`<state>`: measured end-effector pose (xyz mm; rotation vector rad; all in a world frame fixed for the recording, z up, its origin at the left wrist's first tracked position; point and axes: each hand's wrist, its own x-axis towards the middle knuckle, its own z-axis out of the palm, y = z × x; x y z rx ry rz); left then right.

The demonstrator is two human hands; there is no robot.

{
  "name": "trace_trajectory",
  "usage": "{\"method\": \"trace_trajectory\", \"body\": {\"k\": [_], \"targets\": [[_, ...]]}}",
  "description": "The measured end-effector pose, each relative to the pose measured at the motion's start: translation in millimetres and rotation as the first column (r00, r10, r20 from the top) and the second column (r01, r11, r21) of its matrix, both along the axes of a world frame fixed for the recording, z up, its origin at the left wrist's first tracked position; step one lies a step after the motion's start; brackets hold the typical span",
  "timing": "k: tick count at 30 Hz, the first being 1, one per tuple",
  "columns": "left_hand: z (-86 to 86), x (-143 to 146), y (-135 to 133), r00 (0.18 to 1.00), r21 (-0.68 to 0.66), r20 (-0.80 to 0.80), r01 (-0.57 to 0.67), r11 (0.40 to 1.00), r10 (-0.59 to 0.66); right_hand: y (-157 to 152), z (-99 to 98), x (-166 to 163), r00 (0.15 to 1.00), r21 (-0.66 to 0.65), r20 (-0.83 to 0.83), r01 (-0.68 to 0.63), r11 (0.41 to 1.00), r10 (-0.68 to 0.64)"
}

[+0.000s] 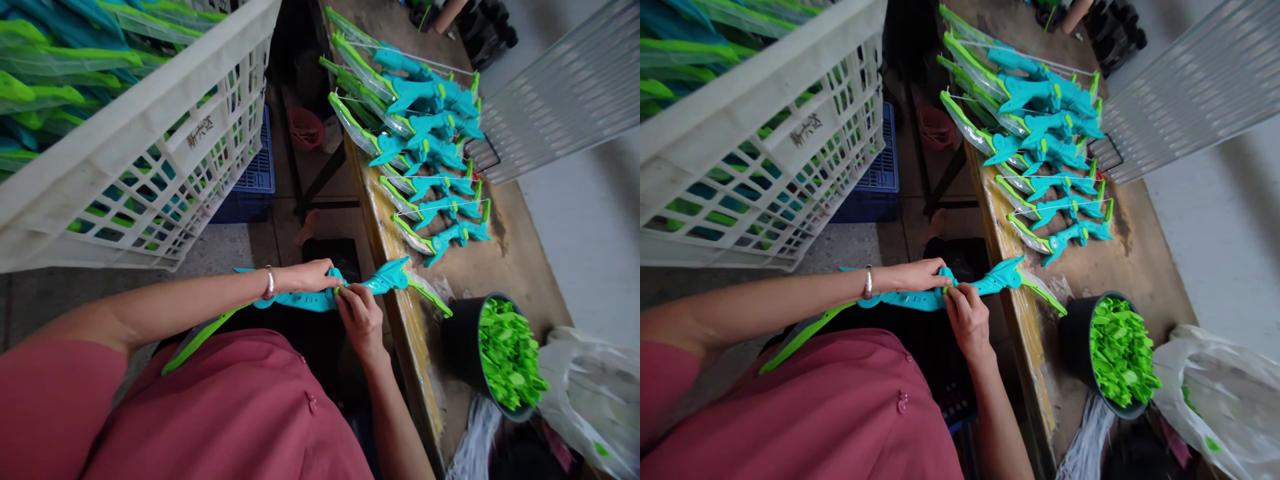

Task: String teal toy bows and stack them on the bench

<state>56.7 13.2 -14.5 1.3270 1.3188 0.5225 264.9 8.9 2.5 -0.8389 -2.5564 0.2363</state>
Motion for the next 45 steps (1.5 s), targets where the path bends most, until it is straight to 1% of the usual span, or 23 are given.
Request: {"method": "trace_trajectory", "body": {"k": [5, 8, 9, 11, 13, 14, 16, 20, 23, 26, 29, 32, 34, 35, 36, 37, 38, 39, 41, 42, 43, 44, 45], "targets": [[5.8, 2, -1, 1.000, -0.005, -0.015, -0.003, 1.000, 0.003, 1, 10.6, -5, 0.998, -0.123, 0.044, 0.049, 0.991, -0.044], [9.7, 4, -3, 0.999, 0.002, -0.034, -0.015, 1.000, 0.015, 8, 17.4, -5, 0.993, -0.165, 0.086, 0.095, 0.982, -0.082], [11.0, 5, -4, 0.999, 0.007, -0.042, -0.020, 1.000, 0.021, 13, 20.2, -5, 0.988, -0.180, 0.119, 0.122, 0.976, -0.101], [12.9, 7, -6, 0.998, 0.019, -0.059, -0.029, 0.999, 0.030, 23, 26.0, -6, 0.955, -0.236, 0.266, 0.197, 0.952, -0.131], [13.6, 9, -8, 0.996, 0.029, -0.082, -0.034, 0.999, 0.036, 36, 31.1, -11, 0.891, -0.305, 0.439, 0.266, 0.915, -0.112], [13.5, 10, -8, 0.995, 0.034, -0.094, -0.034, 0.999, 0.037, 42, 33.0, -15, 0.861, -0.336, 0.501, 0.285, 0.898, -0.086], [12.3, 11, -9, 0.992, 0.043, -0.118, -0.033, 0.999, 0.037, 53, 35.1, -23, 0.832, -0.385, 0.554, 0.291, 0.876, -0.033], [7.0, 12, -4, 0.988, 0.066, -0.147, -0.037, 0.997, 0.046, 69, 33.9, -37, 0.804, -0.442, 0.594, 0.304, 0.844, 0.021], [0.4, 9, 1, 0.987, 0.076, -0.148, -0.053, 0.996, 0.064, 75, 31.9, -43, 0.794, -0.451, 0.607, 0.315, 0.835, 0.028], [-5.9, 3, 1, 0.987, 0.083, -0.140, -0.070, 0.994, 0.081, 71, 32.1, -50, 0.803, -0.423, 0.597, 0.320, 0.848, -0.005], [-9.4, -1, -5, 0.986, 0.108, -0.140, -0.078, 0.991, 0.093, 54, 36.0, -58, 0.835, -0.369, 0.548, 0.301, 0.879, -0.056], [-13.6, -2, -12, 0.979, 0.153, -0.151, -0.111, 0.982, 0.134, 33, 43.2, -56, 0.888, -0.283, 0.444, 0.267, 0.921, -0.121], [-17.8, -1, -17, 0.973, 0.191, -0.139, -0.155, 0.969, 0.183, 26, 52.9, -39, 0.919, -0.204, 0.348, 0.265, 0.942, -0.184], [-19.9, 0, -19, 0.970, 0.213, -0.133, -0.173, 0.962, 0.204, 25, 60.1, -24, 0.927, -0.156, 0.293, 0.289, 0.945, -0.235], [-21.8, 2, -21, 0.967, 0.228, -0.129, -0.185, 0.956, 0.218, 27, 68.9, -3, 0.923, -0.102, 0.233, 0.335, 0.937, -0.305], [-23.3, 3, -24, 0.968, 0.235, -0.130, -0.181, 0.955, 0.216, 32, 78.7, 22, 0.905, -0.046, 0.169, 0.404, 0.914, -0.391], [-24.6, 3, -27, 0.970, 0.232, -0.141, -0.160, 0.960, 0.196, 39, 88.7, 50, 0.867, 0.008, 0.100, 0.490, 0.871, -0.489], [-25.9, 4, -30, 0.973, 0.222, -0.157, -0.132, 0.966, 0.169, 48, 98.0, 81, 0.809, 0.055, 0.030, 0.585, 0.809, -0.587], [-29.1, 6, -39, 0.973, 0.205, -0.206, -0.063, 0.977, 0.106, 69, 110.8, 144, 0.663, 0.101, -0.069, 0.748, 0.656, -0.745], [-31.5, 7, -43, 0.968, 0.204, -0.238, -0.030, 0.979, 0.080, 77, 112.9, 173, 0.587, 0.103, -0.087, 0.809, 0.579, -0.805], [-34.5, 8, -48, 0.961, 0.205, -0.269, 0.000, 0.979, 0.057, 85, 112.0, 199, 0.521, 0.094, -0.076, 0.852, 0.515, -0.850], [-37.9, 10, -53, 0.956, 0.208, -0.291, 0.026, 0.978, 0.036, 90, 108.2, 220, 0.469, 0.082, -0.048, 0.882, 0.464, -0.882], [-41.3, 11, -58, 0.952, 0.214, -0.304, 0.046, 0.976, 0.021, 94, 102.0, 237, 0.429, 0.069, -0.009, 0.901, 0.427, -0.903]]}}
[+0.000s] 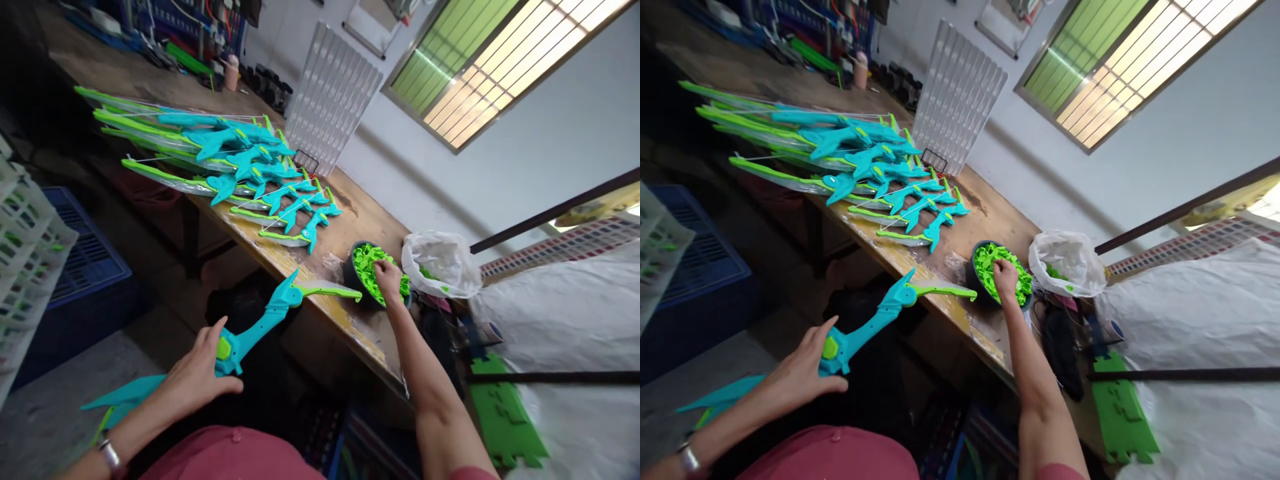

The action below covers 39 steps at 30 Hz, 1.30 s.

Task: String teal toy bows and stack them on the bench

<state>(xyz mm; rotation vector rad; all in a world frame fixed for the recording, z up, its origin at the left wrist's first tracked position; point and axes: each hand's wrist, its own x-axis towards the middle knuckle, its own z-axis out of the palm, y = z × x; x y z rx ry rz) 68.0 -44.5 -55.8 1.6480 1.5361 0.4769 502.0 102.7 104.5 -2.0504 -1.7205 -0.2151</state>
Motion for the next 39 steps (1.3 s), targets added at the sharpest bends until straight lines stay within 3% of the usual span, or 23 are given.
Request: {"method": "trace_trajectory", "body": {"k": [3, 5, 8, 11, 13, 16, 19, 22, 26, 28, 31, 35, 39], "targets": [[-4.8, -1, -6, 1.000, 0.049, 0.028, 0.009, 0.999, -0.011, 6, -25.1, 28, 0.998, -0.144, 0.026, 0.067, 0.987, -0.064], [1.7, -11, 0, 0.997, 0.047, 0.081, 0.013, 0.999, -0.017, 9, -39.4, 36, 0.996, -0.222, 0.044, 0.090, 0.971, -0.082], [30.0, -40, 19, 0.947, -0.066, 0.288, 0.170, 0.983, -0.144, 15, -49.1, 41, 0.992, -0.286, 0.062, 0.123, 0.950, -0.110], [75.7, -71, 41, 0.752, -0.099, 0.621, 0.355, 0.930, -0.221, 15, -47.1, 44, 0.989, -0.291, 0.055, 0.147, 0.946, -0.137], [110.3, -83, 50, 0.615, -0.017, 0.769, 0.294, 0.956, -0.175, 12, -42.0, 41, 0.988, -0.253, 0.029, 0.154, 0.955, -0.152], [153.6, -83, 58, 0.451, 0.108, 0.885, 0.051, 0.993, -0.119, 4, -30.9, 30, 0.984, -0.121, -0.051, 0.162, 0.979, -0.169], [172.5, -73, 65, 0.286, 0.203, 0.941, -0.057, 0.978, -0.179, -1, -18.4, 15, 0.969, 0.054, -0.187, 0.172, 0.984, -0.160], [165.8, -65, 67, 0.187, 0.245, 0.956, -0.081, 0.966, -0.226, -6, -7.6, -6, 0.931, 0.174, -0.357, 0.142, 0.975, -0.072], [136.1, -50, 62, 0.082, 0.211, 0.975, -0.057, 0.976, -0.206, -17, 4.4, -49, 0.804, 0.204, -0.577, -0.026, 0.979, 0.141], [121.7, -39, 59, 0.013, 0.177, 0.984, -0.046, 0.983, -0.176, -26, 12.1, -79, 0.704, 0.193, -0.667, -0.156, 0.969, 0.246], [104.6, -21, 54, -0.061, 0.139, 0.988, -0.047, 0.989, -0.142, -41, 23.3, -131, 0.483, 0.234, -0.793, -0.322, 0.918, 0.371], [76.9, 0, 42, -0.032, 0.084, 0.996, -0.039, 0.996, -0.086, -63, 20.6, -196, 0.311, 0.270, -0.856, -0.411, 0.870, 0.413], [39.2, 11, 19, 0.084, 0.017, 0.996, -0.041, 0.999, -0.014, -82, -8.8, -240, 0.138, 0.152, -0.948, -0.597, 0.787, 0.288]]}}
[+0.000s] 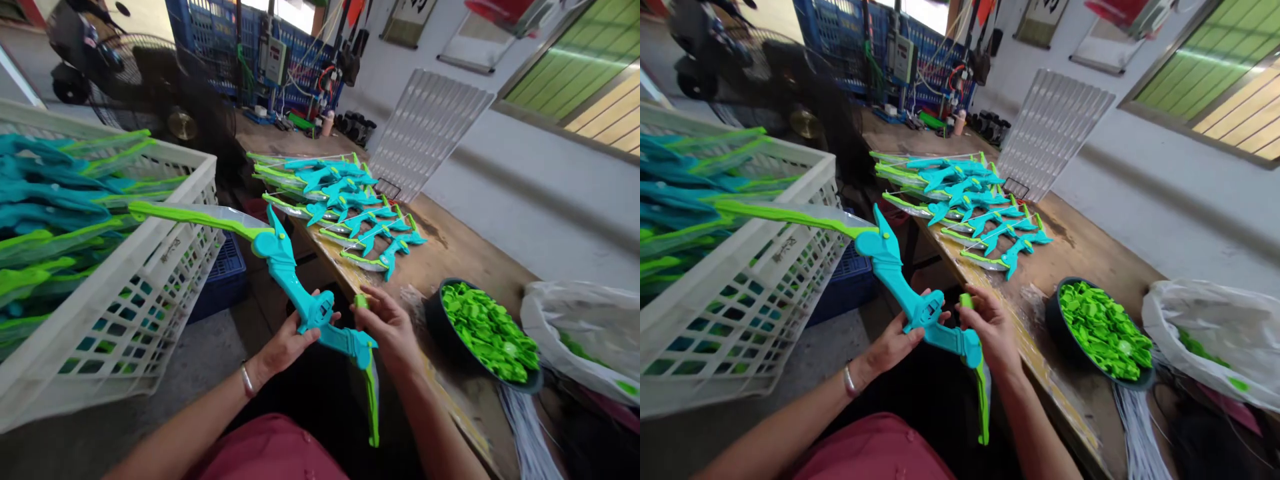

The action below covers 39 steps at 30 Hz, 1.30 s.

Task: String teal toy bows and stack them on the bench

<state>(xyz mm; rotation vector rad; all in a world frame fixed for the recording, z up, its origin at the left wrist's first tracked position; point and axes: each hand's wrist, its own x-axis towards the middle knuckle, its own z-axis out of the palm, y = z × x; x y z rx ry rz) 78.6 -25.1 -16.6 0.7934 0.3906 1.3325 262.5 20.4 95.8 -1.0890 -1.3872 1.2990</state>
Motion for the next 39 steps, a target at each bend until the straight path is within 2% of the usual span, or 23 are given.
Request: {"method": "trace_trajectory", "body": {"k": [3, 6, 12, 15, 18, 22, 33, 39], "targets": [[-21.4, 0, -18, 0.978, -0.060, -0.208, -0.040, 0.997, 0.027, -14, -26.0, -18, 0.995, -0.129, -0.008, -0.104, 0.986, 0.104], [-32.6, -2, -29, 0.933, -0.065, -0.359, -0.044, 0.997, 0.018, -28, -44.0, -24, 0.997, -0.189, 0.013, -0.069, 0.980, 0.073], [-39.1, 0, -31, 0.899, -0.083, -0.438, -0.029, 0.996, -0.010, -46, -57.4, -19, 0.984, -0.039, 0.176, 0.042, 0.998, -0.034], [-40.9, 0, -31, 0.880, -0.107, -0.474, -0.085, 0.991, 0.025, -48, -64.3, -18, 0.977, -0.045, 0.209, 0.053, 0.998, -0.043], [-43.3, 1, -32, 0.880, -0.157, -0.474, -0.116, 0.981, 0.028, -50, -72.7, -18, 0.976, -0.041, 0.211, 0.064, 0.997, -0.054], [-43.3, 4, -35, 0.911, -0.231, -0.412, -0.097, 0.968, -0.007, -52, -79.6, -17, 0.963, -0.005, 0.261, 0.065, 0.998, -0.061], [-36.6, 4, -35, 0.897, -0.186, -0.443, -0.094, 0.978, 0.002, -55, -83.4, -16, 0.895, 0.204, 0.422, 0.064, 0.977, -0.147], [-36.8, 6, -34, 0.907, -0.213, -0.422, -0.113, 0.970, 0.013, -57, -82.7, -19, 0.851, 0.272, 0.496, 0.036, 0.962, -0.172]]}}
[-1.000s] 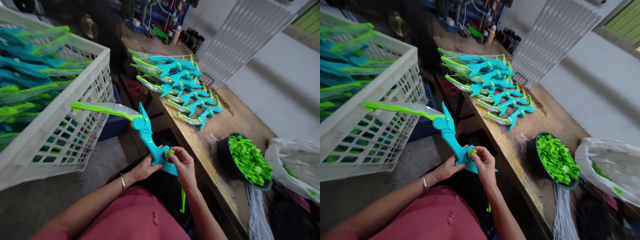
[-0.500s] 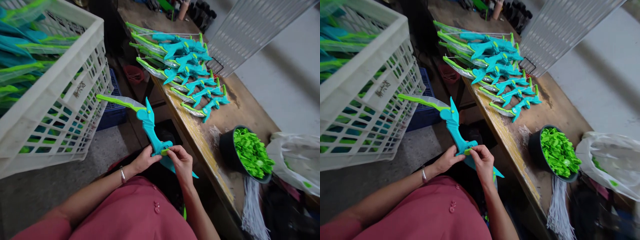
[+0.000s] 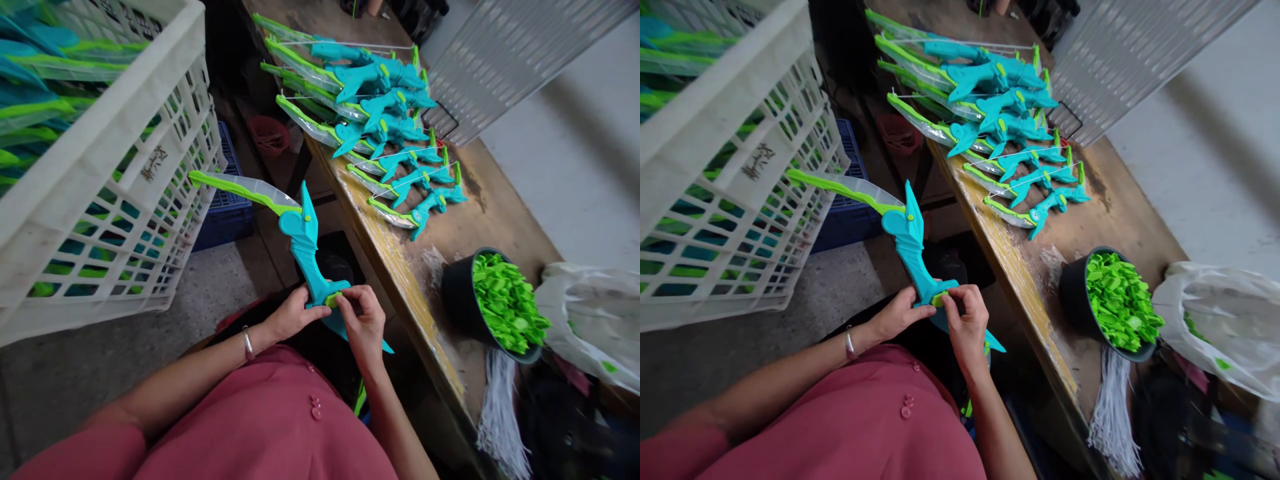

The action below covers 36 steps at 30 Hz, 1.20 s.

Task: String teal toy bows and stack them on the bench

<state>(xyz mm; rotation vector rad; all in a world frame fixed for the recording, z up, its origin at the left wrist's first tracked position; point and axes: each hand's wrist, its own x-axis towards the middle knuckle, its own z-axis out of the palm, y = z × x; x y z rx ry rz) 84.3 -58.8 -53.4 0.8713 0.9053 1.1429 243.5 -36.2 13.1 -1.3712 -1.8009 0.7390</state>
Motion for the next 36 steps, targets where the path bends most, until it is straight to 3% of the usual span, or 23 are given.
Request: {"method": "trace_trajectory", "body": {"k": [3, 5, 8, 10, 20, 27, 32, 36], "targets": [[2.0, 2, 0, 0.998, -0.033, -0.046, -0.044, 0.998, 0.042, 5, -1.9, 5, 0.998, -0.004, 0.047, 0.035, 0.999, -0.034], [3.8, 4, -1, 0.995, -0.043, -0.077, -0.070, 0.997, 0.067, 11, -2.4, 10, 1.000, -0.142, 0.022, 0.014, 0.990, -0.011], [5.6, 6, -1, 0.987, -0.028, -0.138, -0.087, 0.996, 0.083, 22, -2.1, 20, 0.989, -0.478, -0.121, -0.130, 0.869, 0.082], [5.7, 8, -1, 0.980, -0.018, -0.176, -0.097, 0.995, 0.092, 29, -2.3, 23, 0.979, -0.573, -0.175, -0.189, 0.798, 0.106], [0.4, 11, 10, 0.966, -0.032, -0.241, -0.107, 0.994, 0.096, 38, -5.6, 18, 0.992, -0.509, -0.097, -0.119, 0.852, 0.081], [-3.8, 5, 15, 0.986, -0.028, -0.156, -0.063, 0.998, 0.058, 39, -10.6, 17, 0.989, -0.490, -0.119, -0.137, 0.861, 0.089], [-3.5, -2, 13, 0.994, -0.015, -0.108, -0.019, 1.000, 0.017, 30, -16.4, 10, 0.990, -0.414, -0.132, -0.107, 0.904, 0.056], [5.4, -8, 8, 0.998, -0.099, -0.062, 0.014, 0.995, -0.020, 14, -5.6, 9, 0.996, -0.292, -0.088, -0.039, 0.956, 0.013]]}}
